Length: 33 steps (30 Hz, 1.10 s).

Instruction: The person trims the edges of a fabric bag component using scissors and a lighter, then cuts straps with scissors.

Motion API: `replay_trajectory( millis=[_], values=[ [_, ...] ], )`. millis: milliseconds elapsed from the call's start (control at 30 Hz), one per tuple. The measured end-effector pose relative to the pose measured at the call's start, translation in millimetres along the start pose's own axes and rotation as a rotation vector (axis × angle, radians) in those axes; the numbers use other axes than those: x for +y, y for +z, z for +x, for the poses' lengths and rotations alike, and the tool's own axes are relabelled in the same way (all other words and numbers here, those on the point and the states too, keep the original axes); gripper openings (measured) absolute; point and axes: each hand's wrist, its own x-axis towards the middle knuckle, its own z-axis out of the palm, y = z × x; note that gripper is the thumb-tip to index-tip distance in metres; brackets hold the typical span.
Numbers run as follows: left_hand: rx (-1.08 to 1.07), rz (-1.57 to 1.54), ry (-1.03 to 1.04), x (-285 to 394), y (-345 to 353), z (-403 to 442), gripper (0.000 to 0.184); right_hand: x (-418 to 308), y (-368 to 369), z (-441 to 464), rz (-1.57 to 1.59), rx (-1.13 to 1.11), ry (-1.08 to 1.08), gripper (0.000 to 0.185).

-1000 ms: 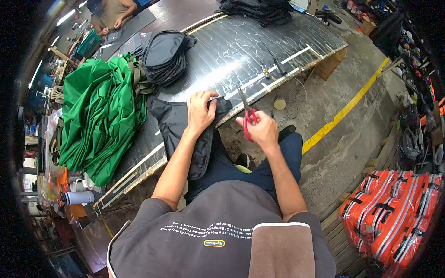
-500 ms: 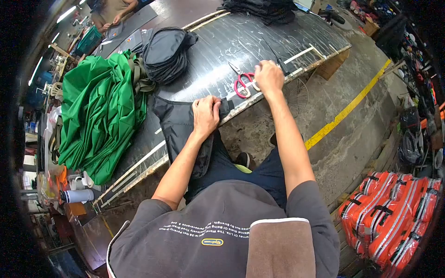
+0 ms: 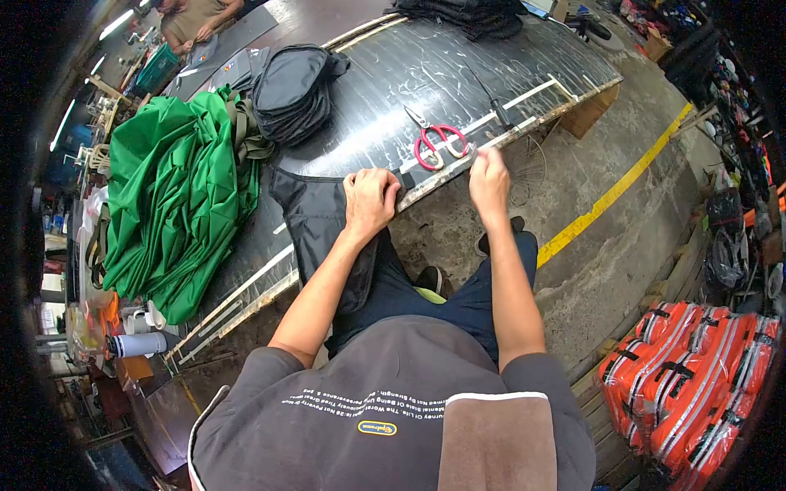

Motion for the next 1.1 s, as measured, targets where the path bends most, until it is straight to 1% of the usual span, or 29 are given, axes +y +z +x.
replay_trajectory(
  millis=[33,100,167,233,267,333,400,533,633,900,1100],
  values=[
    [0.017,-0.036,-0.023,-4,2,-2,0.007,13,7,-19,0.042,0.004,-0.036,0.032],
    [0.050,-0.112,-0.063,-9,5,-3,0.005,-16,5,-60,0.105,-0.090,0.044,0.031],
    [0.045,-0.157,-0.076,-10,3,-3,0.004,-25,9,-89,0.109,-0.146,0.047,0.033],
    [0.068,-0.224,-0.098,-10,4,-3,0.005,-33,9,-107,-0.010,-0.195,0.027,0.034],
    [0.076,-0.240,-0.081,-11,4,-3,0.011,-35,9,-112,-0.052,-0.200,0.004,0.034],
    [0.019,-0.174,-0.022,-1,-9,-1,0.019,-38,10,-117,-0.137,-0.210,-0.045,0.033],
    [-0.019,-0.083,0.013,4,-15,0,0.027,-39,15,-118,-0.150,-0.188,-0.110,0.032],
    [-0.034,-0.071,0.001,-5,-7,0,0.013,-35,31,-120,-0.160,-0.133,-0.212,0.028],
    [-0.026,-0.072,-0.029,-7,-4,-1,0.009,-36,37,-121,-0.158,-0.139,-0.212,0.028],
    [0.007,-0.041,-0.017,-6,-2,-2,0.010,-39,47,-118,-0.219,-0.134,-0.231,0.027],
    [-0.004,-0.050,-0.052,-5,0,-1,0.013,-35,48,-118,-0.228,-0.133,-0.260,0.028]
  ],
)
